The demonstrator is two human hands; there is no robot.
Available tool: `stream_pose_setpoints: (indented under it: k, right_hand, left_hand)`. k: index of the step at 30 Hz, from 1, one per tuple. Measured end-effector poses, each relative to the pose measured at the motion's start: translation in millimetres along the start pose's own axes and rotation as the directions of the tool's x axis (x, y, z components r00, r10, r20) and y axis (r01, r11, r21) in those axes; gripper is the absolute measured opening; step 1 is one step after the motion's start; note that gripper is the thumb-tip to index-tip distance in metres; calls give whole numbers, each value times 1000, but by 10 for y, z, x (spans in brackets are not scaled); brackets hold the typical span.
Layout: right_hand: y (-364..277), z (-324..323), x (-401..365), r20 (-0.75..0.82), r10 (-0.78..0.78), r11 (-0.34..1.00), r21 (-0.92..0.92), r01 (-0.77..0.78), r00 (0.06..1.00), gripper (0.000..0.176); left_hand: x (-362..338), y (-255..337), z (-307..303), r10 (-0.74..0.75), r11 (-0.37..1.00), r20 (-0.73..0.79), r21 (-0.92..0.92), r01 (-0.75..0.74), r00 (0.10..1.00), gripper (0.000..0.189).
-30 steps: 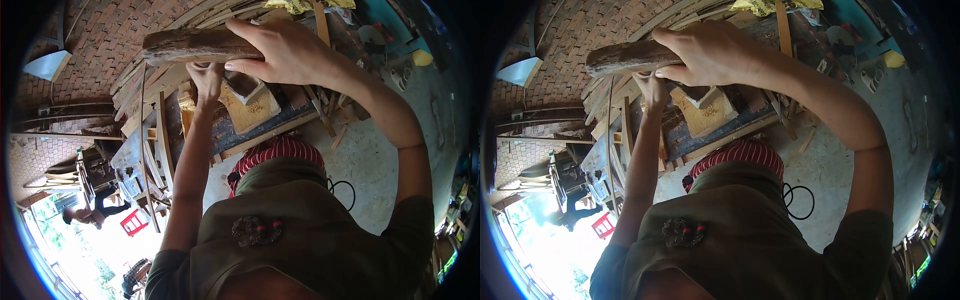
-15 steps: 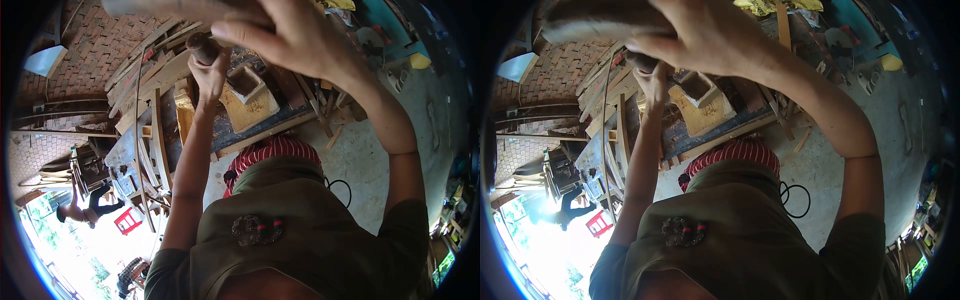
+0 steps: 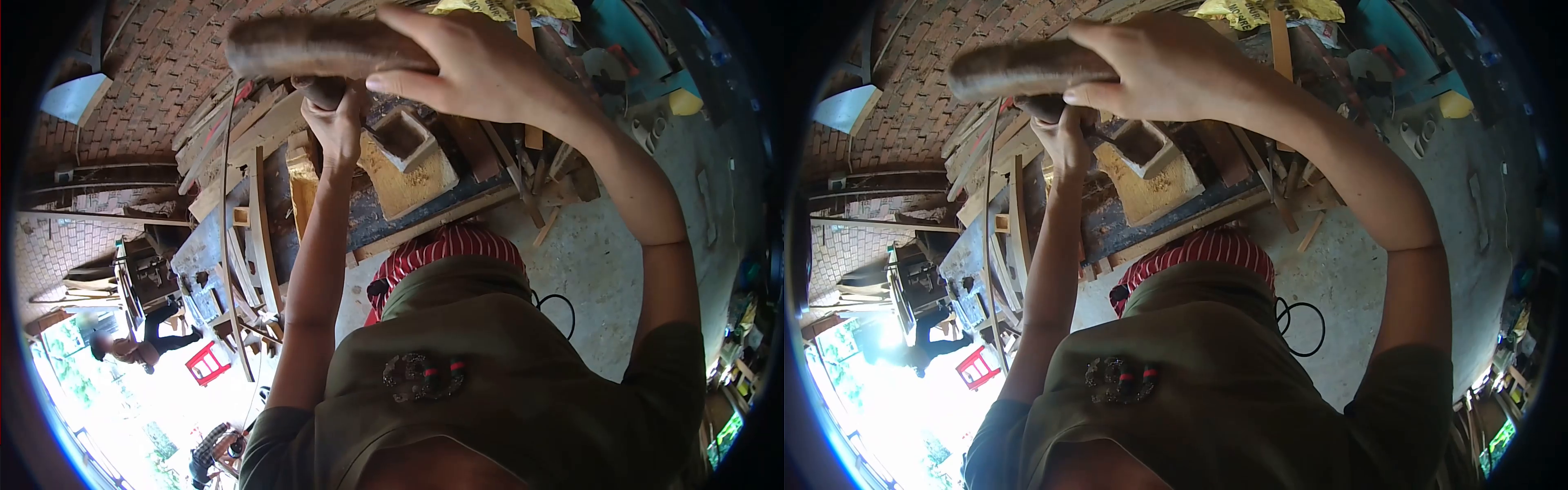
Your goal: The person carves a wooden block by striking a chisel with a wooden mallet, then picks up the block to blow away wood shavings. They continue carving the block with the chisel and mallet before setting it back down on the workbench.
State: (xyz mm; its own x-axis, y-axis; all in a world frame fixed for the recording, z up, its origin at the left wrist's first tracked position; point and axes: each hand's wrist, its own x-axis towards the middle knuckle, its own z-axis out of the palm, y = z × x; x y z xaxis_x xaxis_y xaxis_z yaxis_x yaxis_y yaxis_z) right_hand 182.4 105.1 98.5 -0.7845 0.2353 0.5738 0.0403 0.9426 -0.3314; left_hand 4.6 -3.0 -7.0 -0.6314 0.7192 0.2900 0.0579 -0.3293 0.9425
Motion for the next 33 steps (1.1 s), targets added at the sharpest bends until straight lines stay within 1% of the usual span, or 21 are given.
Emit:
stream_pose_setpoints:
  k: [2, 3, 4, 6, 7, 8, 10, 12, 14, 15, 16, 18, 20, 22, 24, 26, 28, 29, 30, 32, 33]
  right_hand:
    - [16, 50, 85, -73, 36, 995, 96, -29, 997, 50]
    - [68, 85, 170, -306, -145, 985, 48, 167, 941, 49]
    - [75, 91, 218, -509, -314, 939, -43, 340, 801, 48]
    - [-70, 65, 91, -464, -231, 958, 45, 283, 855, 49]
    - [-114, 50, -5, -172, -80, 992, 81, 94, 982, 49]
    - [-121, 38, -90, 135, 97, 993, 50, -104, 986, 50]
    - [-77, -38, -63, 57, 52, 997, -52, -49, 997, 49]
    - [-125, -139, 46, -237, -79, 991, 88, 102, 968, 49]
    - [-191, -109, 36, -359, -128, 984, 69, 164, 924, 48]
    - [-245, -86, -14, -52, -2, 1000, 6, 3, 999, 48]
    - [-274, -84, -47, 245, 157, 985, -107, -134, 957, 47]
    - [-204, -154, 29, 241, 133, 989, -95, -113, 961, 49]
    - [-199, -212, 115, -116, -177, 983, -73, 169, 977, 51]
    - [-285, -175, 94, -202, -124, 991, 20, 130, 971, 50]
    - [-252, -50, -50, 104, 76, 992, -110, -64, 992, 49]
    - [-165, -101, -18, 74, 53, 994, -104, -45, 996, 51]
    - [-130, -232, 57, 149, 28, 999, -33, -23, 988, 55]
    - [-148, -364, 112, 429, 290, 888, 213, -408, 855, 69]
    - [-93, -291, 65, 427, 285, 890, 214, -403, 858, 69]
    - [12, -85, -51, 169, 201, 935, 261, -241, 965, 63]
    - [3, -133, -98, 367, 313, 886, 218, -408, 876, 64]
  left_hand:
    - [4, 1, 7, 24, 999, -37, -44, -26, 999, 6]
    - [-7, 10, 1, 26, 1000, -12, -16, -26, 1000, 7]
    - [-29, 41, 7, 26, 1000, 13, 11, -26, 1000, 7]
    - [-64, 84, 90, 113, 986, -58, 126, -105, 992, 7]
    - [-72, 87, 126, 162, 980, -82, 131, -150, 983, 8]
    - [-80, 89, 148, 208, 972, -98, 134, -195, 973, 9]
    - [-30, 91, 118, 152, 983, -86, 114, -142, 985, 10]
    - [-59, 30, 20, -51, 996, -6, 73, 51, 999, 11]
    - [-111, 138, 158, 99, 988, -61, 126, -91, 993, 9]
    - [-117, 50, 122, 161, 977, -58, 152, -151, 985, 9]
    - [-117, 53, 141, 223, 962, -51, 174, -211, 974, 10]
    - [-92, 71, 131, 179, 976, -25, 127, -174, 984, 12]
    - [-140, 92, 99, 40, 996, -38, 82, -36, 998, 14]
    - [-172, 64, 82, 26, 989, -5, 148, -25, 1000, 17]
    - [-194, -81, 40, 194, 959, -6, 211, -189, 981, 16]
    - [-158, 76, 120, 217, 952, -9, 224, -209, 976, 10]
    - [-181, 135, 93, -61, 993, -68, 96, 68, 996, 6]
    - [-168, 105, 118, 32, 999, -101, 45, -28, 994, 10]
    - [-142, 86, 94, 38, 998, -103, 46, -33, 994, 10]
    - [-103, 39, 0, 10, 999, -250, -36, -20, 968, 12]
    - [-63, 3, -88, -16, 995, -328, -98, -17, 944, 14]
